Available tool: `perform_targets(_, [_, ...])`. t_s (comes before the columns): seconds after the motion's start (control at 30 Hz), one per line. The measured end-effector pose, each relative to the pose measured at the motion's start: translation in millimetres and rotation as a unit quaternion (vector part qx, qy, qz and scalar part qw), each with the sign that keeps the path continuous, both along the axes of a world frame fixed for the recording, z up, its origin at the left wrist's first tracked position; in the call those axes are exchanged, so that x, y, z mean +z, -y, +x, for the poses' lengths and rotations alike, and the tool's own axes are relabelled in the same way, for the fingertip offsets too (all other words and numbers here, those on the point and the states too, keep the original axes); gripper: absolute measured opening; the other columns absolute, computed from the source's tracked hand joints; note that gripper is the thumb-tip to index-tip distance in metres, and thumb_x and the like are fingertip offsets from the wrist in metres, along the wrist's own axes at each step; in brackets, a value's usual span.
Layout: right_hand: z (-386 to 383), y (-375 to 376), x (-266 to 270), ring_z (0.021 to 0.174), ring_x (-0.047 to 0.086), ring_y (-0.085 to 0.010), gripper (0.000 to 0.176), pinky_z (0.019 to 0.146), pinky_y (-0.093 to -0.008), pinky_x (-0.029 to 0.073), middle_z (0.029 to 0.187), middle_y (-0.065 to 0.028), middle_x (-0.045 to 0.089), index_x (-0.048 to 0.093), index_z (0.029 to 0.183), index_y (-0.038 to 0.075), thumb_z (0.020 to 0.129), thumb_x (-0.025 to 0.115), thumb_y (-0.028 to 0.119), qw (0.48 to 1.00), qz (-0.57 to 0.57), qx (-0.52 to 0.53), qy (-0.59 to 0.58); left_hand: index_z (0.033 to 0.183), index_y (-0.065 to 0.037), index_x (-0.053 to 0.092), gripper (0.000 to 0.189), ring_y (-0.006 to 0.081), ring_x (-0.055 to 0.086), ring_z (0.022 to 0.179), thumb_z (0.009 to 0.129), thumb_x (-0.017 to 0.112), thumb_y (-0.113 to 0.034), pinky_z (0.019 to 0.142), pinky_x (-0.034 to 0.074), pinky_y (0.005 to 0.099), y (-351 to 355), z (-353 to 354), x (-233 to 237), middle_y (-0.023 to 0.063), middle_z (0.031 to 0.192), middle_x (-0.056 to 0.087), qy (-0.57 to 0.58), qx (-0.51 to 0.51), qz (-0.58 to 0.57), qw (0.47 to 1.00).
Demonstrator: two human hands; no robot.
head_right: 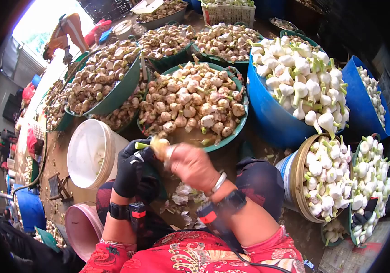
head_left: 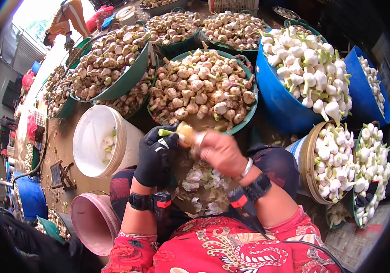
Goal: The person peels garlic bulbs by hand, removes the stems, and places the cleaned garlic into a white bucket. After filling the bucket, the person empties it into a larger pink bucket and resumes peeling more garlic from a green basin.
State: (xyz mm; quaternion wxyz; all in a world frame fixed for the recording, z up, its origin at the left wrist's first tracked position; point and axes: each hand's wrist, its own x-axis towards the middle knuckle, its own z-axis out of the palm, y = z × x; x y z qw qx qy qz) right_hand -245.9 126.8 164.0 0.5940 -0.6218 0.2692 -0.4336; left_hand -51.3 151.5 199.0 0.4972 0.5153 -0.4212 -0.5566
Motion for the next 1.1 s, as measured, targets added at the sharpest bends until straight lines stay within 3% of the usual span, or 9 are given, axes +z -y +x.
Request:
perform_targets(0.07, [-5,-5,-6,0.068,0.062,-0.0214,0.016,0.067,-0.0308,0.050,0.073,-0.0133,0.064,0.067,0.097,0.008,0.083,0.061,0.011,0.960,-0.050,0.200,-0.189,0.113,0.001,0.061,0.028,0.0143,0.058,0.101,0.085,0.060,-0.002,0.091,0.044,0.0280,3,-3,5,0.0081,0.109,0.065,0.008,0.026,-0.019,0.999])
perform_targets(0.1, [-5,-11,-9,0.069,0.063,-0.0311,0.014,0.066,-0.0360,0.051,0.072,-0.0161,0.064,0.068,0.086,0.006,0.078,0.062,0.016,0.945,-0.030,0.199,-0.257,0.113,0.001,0.061,0.028,0.0143,0.058,0.101,0.085,0.060,-0.002,0.091,0.044,0.0280,2,-2,2,0.0081,0.109,0.065,0.007,0.029,-0.017,0.999])
perform_targets(0.17, [-6,-2,-17,0.069,0.064,-0.0239,0.016,0.065,-0.0315,0.050,0.076,-0.0105,0.067,0.067,0.082,0.003,0.078,0.063,0.018,0.892,-0.144,0.080,-0.421,0.113,0.001,0.060,0.029,0.0144,0.057,0.103,0.084,0.060,0.000,0.092,0.044,0.0284,5,-2,-5,0.0080,0.111,0.064,0.002,0.026,-0.056,0.998])
perform_targets(0.3, [-4,13,18,0.064,0.054,-0.0090,0.013,0.060,-0.0229,0.046,0.077,-0.0035,0.056,0.065,0.083,0.004,0.071,0.066,-0.001,0.974,-0.057,-0.167,-0.145,0.112,0.000,0.061,0.030,0.0140,0.057,0.103,0.082,0.061,0.003,0.092,0.044,0.0290,5,-7,-4,0.0081,0.113,0.063,0.030,0.009,-0.051,0.998])
perform_targets(0.4, [2,15,8,0.066,0.057,-0.0228,0.013,0.060,-0.0316,0.047,0.078,-0.0083,0.055,0.063,0.081,0.009,0.069,0.064,0.004,0.979,-0.055,-0.147,-0.132,0.109,-0.002,0.063,0.030,0.0150,0.058,0.100,0.079,0.064,0.002,0.090,0.045,0.0294,10,-11,-5,0.0081,0.110,0.064,0.102,-0.037,-0.095,0.990])
perform_targets(0.8, [14,19,3,0.073,0.055,-0.0334,0.007,0.065,-0.0431,0.046,0.077,-0.0135,0.054,0.057,0.077,0.008,0.070,0.056,0.009,0.945,-0.168,-0.096,-0.263,0.102,-0.005,0.065,0.025,0.0191,0.063,0.086,0.078,0.065,-0.001,0.079,0.049,0.0314,19,-3,4,0.0075,0.094,0.067,0.388,-0.069,-0.202,0.897])
perform_targets(0.87, [14,10,-5,0.075,0.056,-0.0341,0.011,0.068,-0.0442,0.047,0.079,-0.0144,0.054,0.056,0.078,0.007,0.070,0.057,0.014,0.917,-0.189,-0.069,-0.343,0.105,-0.003,0.063,0.024,0.0152,0.061,0.083,0.081,0.064,-0.005,0.077,0.050,0.0292,21,5,-7,0.0051,0.091,0.066,0.073,0.015,-0.042,0.996])
perform_targets(0.97, [20,-1,-10,0.078,0.061,-0.0371,0.016,0.071,-0.0456,0.051,0.083,-0.0183,0.061,0.061,0.080,0.003,0.069,0.059,0.015,0.885,-0.116,0.018,-0.450,0.108,-0.001,0.061,0.024,0.0118,0.060,0.080,0.085,0.063,-0.008,0.074,0.049,0.0266,20,14,-7,0.0032,0.092,0.065,-0.093,0.060,0.019,0.994])
perform_targets(1.1, [17,5,-16,0.074,0.060,-0.0383,0.012,0.066,-0.0458,0.049,0.075,-0.0190,0.060,0.059,0.072,0.003,0.067,0.058,0.014,0.871,-0.096,0.002,-0.482,0.109,0.000,0.059,0.022,0.0128,0.059,0.081,0.095,0.048,-0.013,0.072,0.049,0.0260,24,23,-21,0.0062,0.099,0.063,-0.111,0.048,-0.010,0.993])
